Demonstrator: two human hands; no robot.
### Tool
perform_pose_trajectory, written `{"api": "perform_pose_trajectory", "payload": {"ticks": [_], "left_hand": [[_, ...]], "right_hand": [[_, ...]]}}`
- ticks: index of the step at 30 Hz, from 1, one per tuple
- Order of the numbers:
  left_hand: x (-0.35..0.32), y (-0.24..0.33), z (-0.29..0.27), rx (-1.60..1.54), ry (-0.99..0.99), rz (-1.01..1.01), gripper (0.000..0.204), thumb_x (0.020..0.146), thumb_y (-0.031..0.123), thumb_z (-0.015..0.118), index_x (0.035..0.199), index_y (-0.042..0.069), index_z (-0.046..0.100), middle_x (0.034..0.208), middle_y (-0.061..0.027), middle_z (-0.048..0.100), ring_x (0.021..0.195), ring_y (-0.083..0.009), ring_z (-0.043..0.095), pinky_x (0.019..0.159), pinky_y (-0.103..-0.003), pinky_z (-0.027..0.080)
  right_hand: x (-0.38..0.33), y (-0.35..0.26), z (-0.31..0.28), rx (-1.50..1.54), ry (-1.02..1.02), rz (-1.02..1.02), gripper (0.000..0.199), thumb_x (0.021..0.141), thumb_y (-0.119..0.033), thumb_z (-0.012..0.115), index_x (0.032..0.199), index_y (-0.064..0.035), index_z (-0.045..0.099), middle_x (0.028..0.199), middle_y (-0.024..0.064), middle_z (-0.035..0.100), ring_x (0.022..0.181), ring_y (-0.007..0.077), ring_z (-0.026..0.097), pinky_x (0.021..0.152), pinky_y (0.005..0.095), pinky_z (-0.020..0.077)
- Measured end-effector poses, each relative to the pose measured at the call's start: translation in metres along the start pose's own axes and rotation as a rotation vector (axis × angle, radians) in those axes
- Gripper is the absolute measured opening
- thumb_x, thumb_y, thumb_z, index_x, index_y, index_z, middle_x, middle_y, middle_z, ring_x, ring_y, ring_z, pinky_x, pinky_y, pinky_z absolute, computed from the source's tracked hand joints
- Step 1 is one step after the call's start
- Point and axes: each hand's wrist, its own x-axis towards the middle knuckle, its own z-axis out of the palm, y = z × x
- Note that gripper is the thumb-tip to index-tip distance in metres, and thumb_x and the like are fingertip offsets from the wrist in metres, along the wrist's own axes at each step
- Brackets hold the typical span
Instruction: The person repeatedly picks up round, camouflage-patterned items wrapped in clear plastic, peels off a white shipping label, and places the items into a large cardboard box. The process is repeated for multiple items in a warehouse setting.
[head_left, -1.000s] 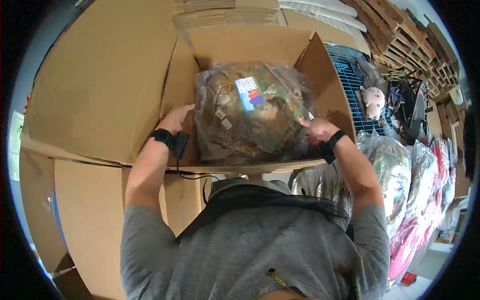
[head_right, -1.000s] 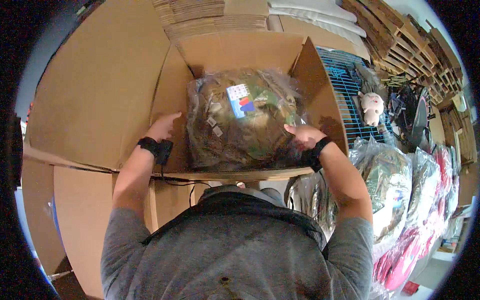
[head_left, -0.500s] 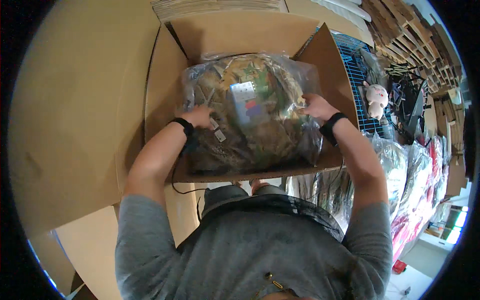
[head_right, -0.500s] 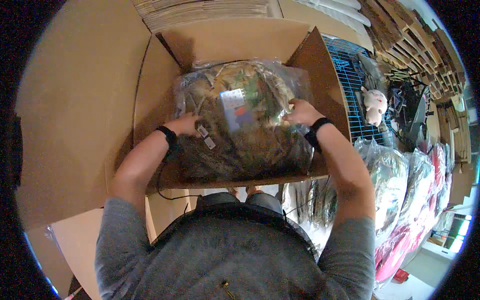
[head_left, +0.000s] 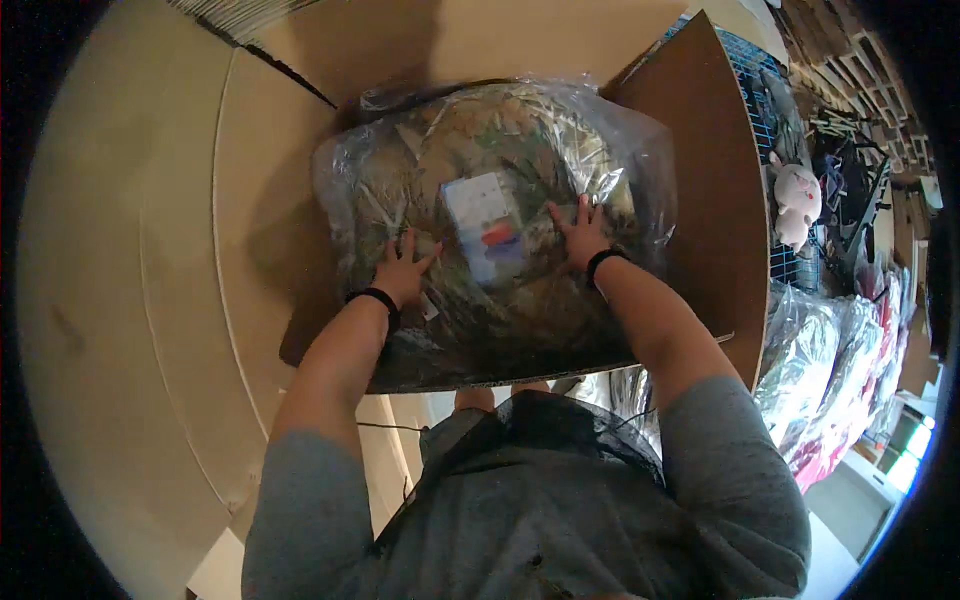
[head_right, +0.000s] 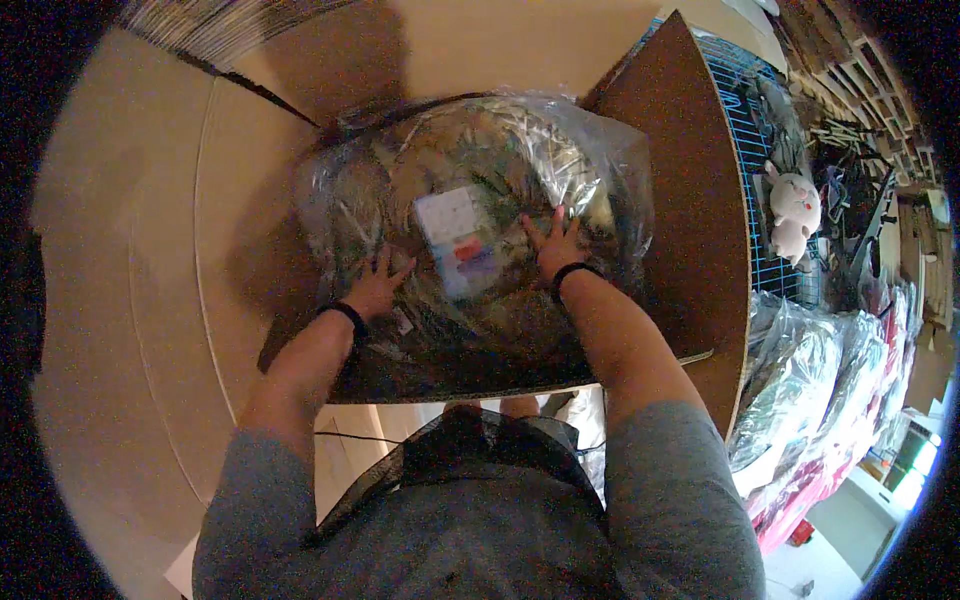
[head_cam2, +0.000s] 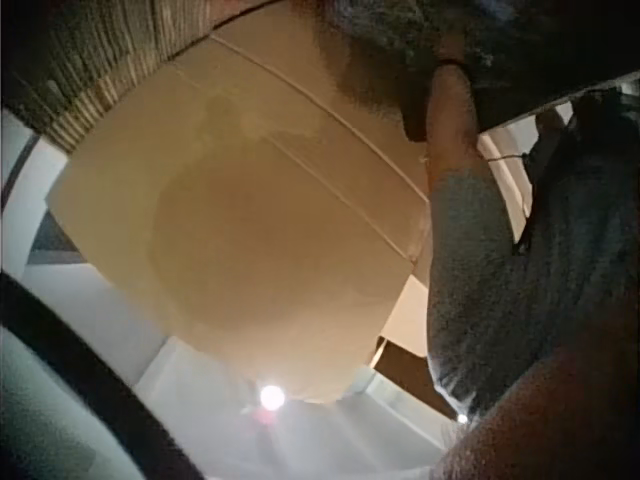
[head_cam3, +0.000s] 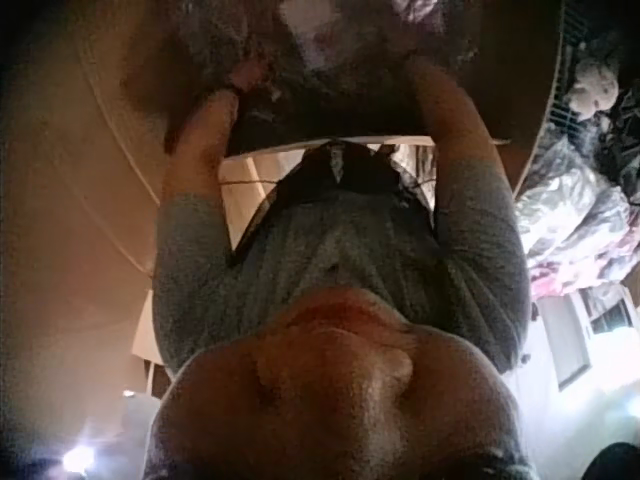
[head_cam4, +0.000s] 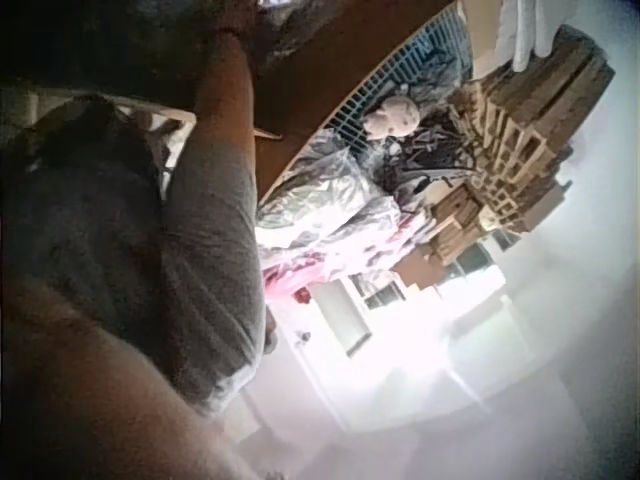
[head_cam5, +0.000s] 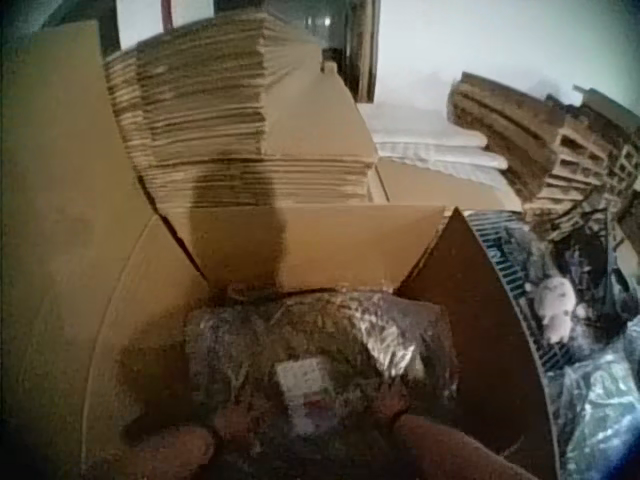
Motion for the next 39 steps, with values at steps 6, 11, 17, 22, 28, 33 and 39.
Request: {"api": "perform_pose_trajectory", "payload": {"ticks": [6, 11, 17, 22, 28, 33, 39], "left_hand": [[0.023, 0.004, -0.010, 0.093, -0.125, -0.033, 0.112, 0.055, 0.035, 0.080, 0.137, 0.041, 0.004, 0.145, -0.0140, -0.010, 0.127, -0.0483, 0.010, 0.096, -0.060, 0.027], [0.044, 0.004, -0.016, 0.118, -0.107, -0.033, 0.112, 0.054, 0.041, 0.079, 0.138, 0.040, 0.004, 0.145, -0.0146, -0.008, 0.127, -0.0484, 0.012, 0.098, -0.061, 0.019], [0.062, -0.004, -0.011, 0.199, -0.050, 0.023, 0.110, 0.055, 0.047, 0.076, 0.139, 0.036, 0.005, 0.145, -0.0156, -0.005, 0.128, -0.0457, 0.013, 0.098, -0.061, 0.018], [0.005, 0.005, -0.002, 0.100, 0.193, -0.023, 0.102, 0.061, 0.043, 0.073, 0.139, 0.032, 0.009, 0.145, -0.0163, -0.001, 0.130, -0.0418, 0.010, 0.099, -0.063, 0.012], [-0.082, 0.035, 0.035, -0.081, 0.122, 0.078, 0.084, 0.066, 0.041, 0.069, 0.136, 0.025, 0.026, 0.143, -0.0169, 0.010, 0.131, -0.0337, 0.013, 0.098, -0.061, 0.015], [-0.139, 0.062, 0.058, -0.494, -0.429, 0.373, 0.075, 0.068, 0.050, 0.065, 0.131, 0.018, 0.039, 0.133, -0.0166, 0.037, 0.124, -0.0290, 0.034, 0.099, -0.043, 0.029], [-0.215, 0.095, 0.049, -0.451, -0.685, 0.328, 0.071, 0.071, 0.051, 0.065, 0.129, 0.016, 0.043, 0.126, -0.0070, 0.048, 0.112, -0.0225, 0.047, 0.092, -0.030, 0.036]], "right_hand": [[0.019, -0.006, -0.013, 0.046, -0.195, 0.065, 0.117, 0.053, -0.047, 0.078, 0.137, -0.0389, -0.003, 0.141, 0.0254, -0.013, 0.125, 0.0545, -0.002, 0.093, 0.0660, 0.0234], [0.038, 0.001, -0.022, -0.037, -0.197, 0.031, 0.128, 0.046, -0.047, 0.082, 0.138, -0.0334, -0.005, 0.140, 0.0247, -0.014, 0.124, 0.0549, 0.001, 0.093, 0.0585, 0.0338], [0.046, 0.012, -0.016, -0.028, -0.130, 0.014, 0.126, 0.048, -0.049, 0.080, 0.139, -0.0279, -0.005, 0.142, 0.0229, -0.010, 0.127, 0.0503, 0.005, 0.098, 0.0565, 0.0262], [-0.001, 0.023, 0.003, 0.304, 0.226, 0.004, 0.102, 0.066, -0.036, 0.072, 0.139, -0.0247, 0.002, 0.144, 0.0177, -0.001, 0.130, 0.0404, 0.011, 0.098, 0.0584, 0.0227], [-0.114, -0.008, 0.046, 0.480, 0.575, -0.330, 0.083, 0.066, -0.033, 0.071, 0.131, -0.0044, 0.029, 0.126, 0.0238, 0.036, 0.113, 0.0386, 0.038, 0.091, 0.0434, 0.0358], [-0.212, -0.039, 0.044, 0.487, -0.106, -0.533, 0.056, 0.069, -0.036, 0.066, 0.109, 0.0005, 0.052, 0.104, 0.0225, 0.055, 0.096, 0.0354, 0.053, 0.082, 0.0379, 0.0426], [-0.308, -0.043, -0.001, -0.051, -0.274, -0.601, 0.043, 0.073, -0.046, 0.054, 0.079, -0.0047, 0.065, 0.077, 0.0171, 0.062, 0.076, 0.0355, 0.059, 0.068, 0.0423, 0.0470]]}}
